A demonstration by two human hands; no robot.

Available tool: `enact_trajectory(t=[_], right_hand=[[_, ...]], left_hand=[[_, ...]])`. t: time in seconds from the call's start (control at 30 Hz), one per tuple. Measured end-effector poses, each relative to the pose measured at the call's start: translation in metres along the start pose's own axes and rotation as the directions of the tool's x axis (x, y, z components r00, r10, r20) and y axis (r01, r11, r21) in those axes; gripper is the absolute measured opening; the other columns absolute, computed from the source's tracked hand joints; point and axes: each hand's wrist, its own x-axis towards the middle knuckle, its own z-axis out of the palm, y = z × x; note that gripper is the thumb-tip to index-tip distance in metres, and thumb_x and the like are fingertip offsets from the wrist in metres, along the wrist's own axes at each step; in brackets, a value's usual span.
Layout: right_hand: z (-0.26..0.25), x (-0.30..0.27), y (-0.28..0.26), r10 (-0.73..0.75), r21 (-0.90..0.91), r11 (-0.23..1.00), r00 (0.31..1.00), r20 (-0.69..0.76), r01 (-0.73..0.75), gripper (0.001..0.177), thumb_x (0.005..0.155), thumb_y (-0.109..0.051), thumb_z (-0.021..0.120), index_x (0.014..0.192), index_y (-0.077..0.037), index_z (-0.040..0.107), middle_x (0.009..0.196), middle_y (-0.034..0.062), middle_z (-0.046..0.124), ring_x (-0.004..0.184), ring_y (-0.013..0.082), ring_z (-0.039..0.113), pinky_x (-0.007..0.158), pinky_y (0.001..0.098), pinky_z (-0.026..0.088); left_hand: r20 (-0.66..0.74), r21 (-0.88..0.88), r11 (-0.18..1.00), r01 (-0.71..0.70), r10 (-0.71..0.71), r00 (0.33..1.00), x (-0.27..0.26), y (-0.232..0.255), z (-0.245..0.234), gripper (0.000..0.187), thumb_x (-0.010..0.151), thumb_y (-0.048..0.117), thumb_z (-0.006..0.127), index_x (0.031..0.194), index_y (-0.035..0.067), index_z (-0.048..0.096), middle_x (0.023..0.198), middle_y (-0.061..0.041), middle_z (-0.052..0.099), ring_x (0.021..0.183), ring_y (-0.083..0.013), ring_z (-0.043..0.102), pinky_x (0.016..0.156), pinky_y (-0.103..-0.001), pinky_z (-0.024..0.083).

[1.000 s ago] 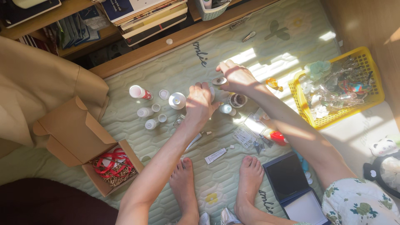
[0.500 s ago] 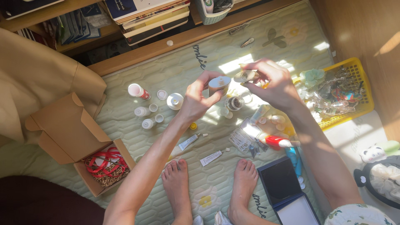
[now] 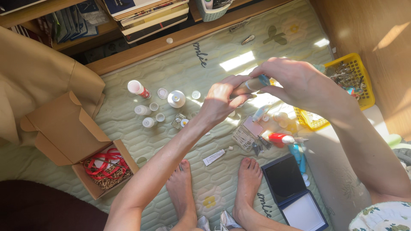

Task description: The person sits on a floor mat and opens various small cosmetic containers, then places them on a nearby wooden shelf. The person handles bottles, jars, and tubes one by one, opening lids and arranging them on the shelf.

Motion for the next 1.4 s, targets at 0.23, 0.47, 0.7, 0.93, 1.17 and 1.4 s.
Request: enact_trajectory(t=[0.23, 0.47, 0.7, 0.93, 1.17, 1.4], right_hand=[[0.021, 0.008, 0.004, 0.346, -0.255, 0.907, 0.938, -0.007, -0.336, 0.027, 0.1, -0.036, 0.068, 0.096, -0.009, 0.07, 0.074, 0.0117, 0.069, 0.071, 0.0317, 0.069, 0.066, 0.0439, 0.055], [0.009, -0.004, -0.002, -0.069, -0.008, 0.998, 0.985, -0.157, 0.069, 0.053, 0.096, -0.038, 0.061, 0.123, 0.008, 0.061, 0.088, 0.0197, 0.066, 0.072, 0.0334, 0.067, 0.063, 0.0436, 0.053], [0.003, 0.011, -0.01, 0.433, -0.278, 0.868, 0.901, 0.014, -0.412, 0.027, 0.103, -0.034, 0.067, 0.105, -0.008, 0.07, 0.084, 0.0113, 0.071, 0.078, 0.0312, 0.07, 0.072, 0.0437, 0.055], [-0.008, 0.0, 0.004, -0.082, -0.027, 0.996, 0.996, -0.037, 0.081, 0.041, 0.089, -0.029, 0.075, 0.119, -0.004, 0.064, 0.099, 0.0129, 0.068, 0.087, 0.0308, 0.069, 0.075, 0.0419, 0.055], [0.024, -0.002, 0.035, 0.002, -0.165, 0.986, 0.999, -0.043, -0.009, 0.028, 0.091, -0.023, 0.071, 0.11, -0.003, 0.065, 0.094, 0.0159, 0.061, 0.08, 0.0364, 0.065, 0.067, 0.0449, 0.052], [0.035, 0.0, 0.043, 0.22, -0.136, 0.957, 0.948, -0.229, -0.254, 0.035, 0.101, -0.041, 0.059, 0.11, -0.008, 0.057, 0.099, 0.0165, 0.062, 0.085, 0.0392, 0.065, 0.073, 0.0482, 0.052]], left_hand=[[-0.043, 0.086, 0.994, -0.062, 0.066, 0.997, -0.001, 0.006, -0.003, 0.044, 0.09, 0.014, 0.074, 0.133, 0.008, 0.065, 0.113, -0.012, 0.076, 0.107, -0.0304, 0.071, 0.093, -0.039, 0.056], [-0.047, -0.046, 0.998, 0.04, -0.042, 0.998, -0.001, 0.003, -0.007, 0.044, 0.089, 0.014, 0.074, 0.131, 0.005, 0.063, 0.114, -0.015, 0.075, 0.097, -0.0247, 0.076, 0.086, -0.035, 0.059], [-0.008, 0.025, 0.998, -0.06, 0.06, 0.998, 0.003, 0.001, 0.0, 0.046, 0.089, 0.015, 0.075, 0.133, 0.005, 0.062, 0.117, -0.015, 0.074, 0.104, -0.0306, 0.072, 0.091, -0.038, 0.056], [0.059, 0.005, 1.0, -0.028, 0.028, 0.998, 0.003, 0.007, -0.007, 0.043, 0.092, 0.021, 0.075, 0.131, 0.006, 0.064, 0.109, -0.016, 0.076, 0.097, -0.0293, 0.074, 0.085, -0.037, 0.057], [0.065, -0.044, 0.989, 0.141, -0.138, 0.988, 0.007, 0.014, -0.002, 0.046, 0.091, 0.025, 0.071, 0.131, 0.004, 0.06, 0.094, -0.014, 0.077, 0.083, -0.0265, 0.075, 0.075, -0.037, 0.056], [-0.092, -0.002, 0.987, 0.159, -0.159, 0.983, 0.018, 0.042, 0.003, 0.036, 0.09, 0.022, 0.074, 0.12, 0.004, 0.065, 0.089, -0.016, 0.072, 0.074, -0.032, 0.07, 0.069, -0.04, 0.054]])
